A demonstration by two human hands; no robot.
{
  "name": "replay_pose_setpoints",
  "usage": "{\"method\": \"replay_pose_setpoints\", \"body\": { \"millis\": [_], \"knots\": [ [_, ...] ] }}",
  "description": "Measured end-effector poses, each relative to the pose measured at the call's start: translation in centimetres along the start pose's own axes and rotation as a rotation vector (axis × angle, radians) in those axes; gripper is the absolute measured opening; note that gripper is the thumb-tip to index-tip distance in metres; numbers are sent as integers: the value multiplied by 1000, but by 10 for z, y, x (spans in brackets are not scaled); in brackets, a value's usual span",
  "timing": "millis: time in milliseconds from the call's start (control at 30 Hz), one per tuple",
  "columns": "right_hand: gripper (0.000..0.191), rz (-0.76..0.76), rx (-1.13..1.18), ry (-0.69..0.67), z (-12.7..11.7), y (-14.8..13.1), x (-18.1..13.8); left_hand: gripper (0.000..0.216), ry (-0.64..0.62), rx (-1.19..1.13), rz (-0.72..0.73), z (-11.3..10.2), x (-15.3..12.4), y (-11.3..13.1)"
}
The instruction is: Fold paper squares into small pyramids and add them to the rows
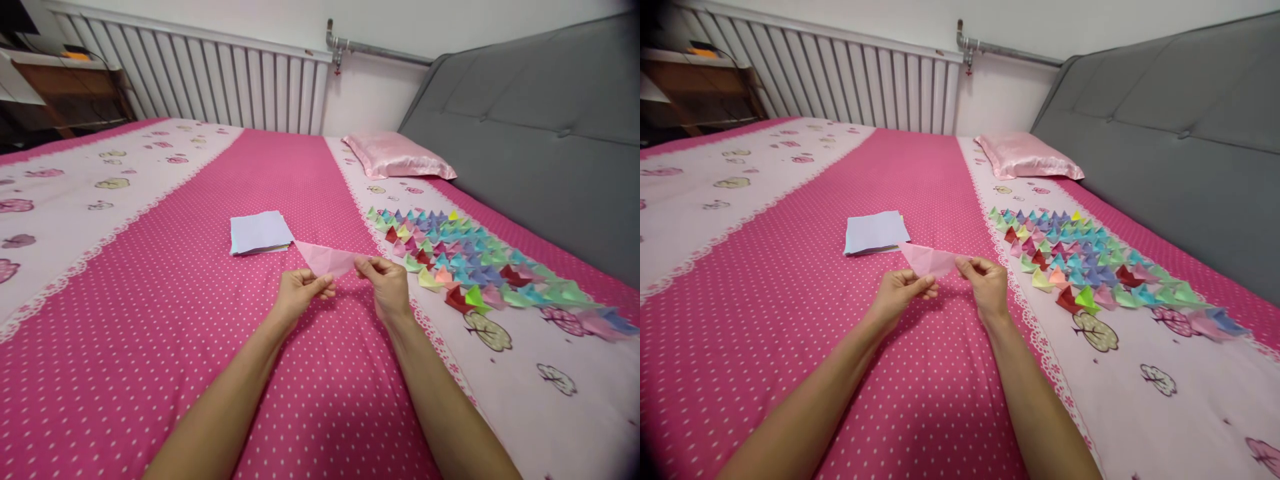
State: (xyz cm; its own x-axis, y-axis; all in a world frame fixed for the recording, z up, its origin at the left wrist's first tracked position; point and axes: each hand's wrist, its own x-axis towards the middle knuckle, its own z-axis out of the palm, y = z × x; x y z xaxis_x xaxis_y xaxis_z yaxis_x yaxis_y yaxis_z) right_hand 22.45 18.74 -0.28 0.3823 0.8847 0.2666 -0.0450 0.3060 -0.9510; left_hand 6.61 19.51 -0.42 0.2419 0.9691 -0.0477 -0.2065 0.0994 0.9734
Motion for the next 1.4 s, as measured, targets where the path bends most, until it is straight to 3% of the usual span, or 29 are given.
{"method": "replay_pose_setpoints", "body": {
  "millis": [200,467,567,733,900,1100,1400],
  "knots": [
    [16,6,43,37,-3,4,2,29,-8,-24,-14,-1,0,-1],
    [18,34,98,-32,-2,5,1,29,72,-130,41,-6,6,-7],
    [17,10,74,-112,-1,4,-1,24,130,-226,67,-7,9,-7],
    [17,-54,-42,-356,0,-1,-7,17,187,-452,-1,-9,12,-2],
    [24,-35,-41,-546,-1,-3,-10,18,80,-497,7,-9,10,1],
    [28,24,89,-444,-1,0,-8,24,-61,-294,44,-7,8,-5],
    [26,31,108,-443,3,-4,-9,24,-183,-19,52,-2,2,-12]
  ]
}}
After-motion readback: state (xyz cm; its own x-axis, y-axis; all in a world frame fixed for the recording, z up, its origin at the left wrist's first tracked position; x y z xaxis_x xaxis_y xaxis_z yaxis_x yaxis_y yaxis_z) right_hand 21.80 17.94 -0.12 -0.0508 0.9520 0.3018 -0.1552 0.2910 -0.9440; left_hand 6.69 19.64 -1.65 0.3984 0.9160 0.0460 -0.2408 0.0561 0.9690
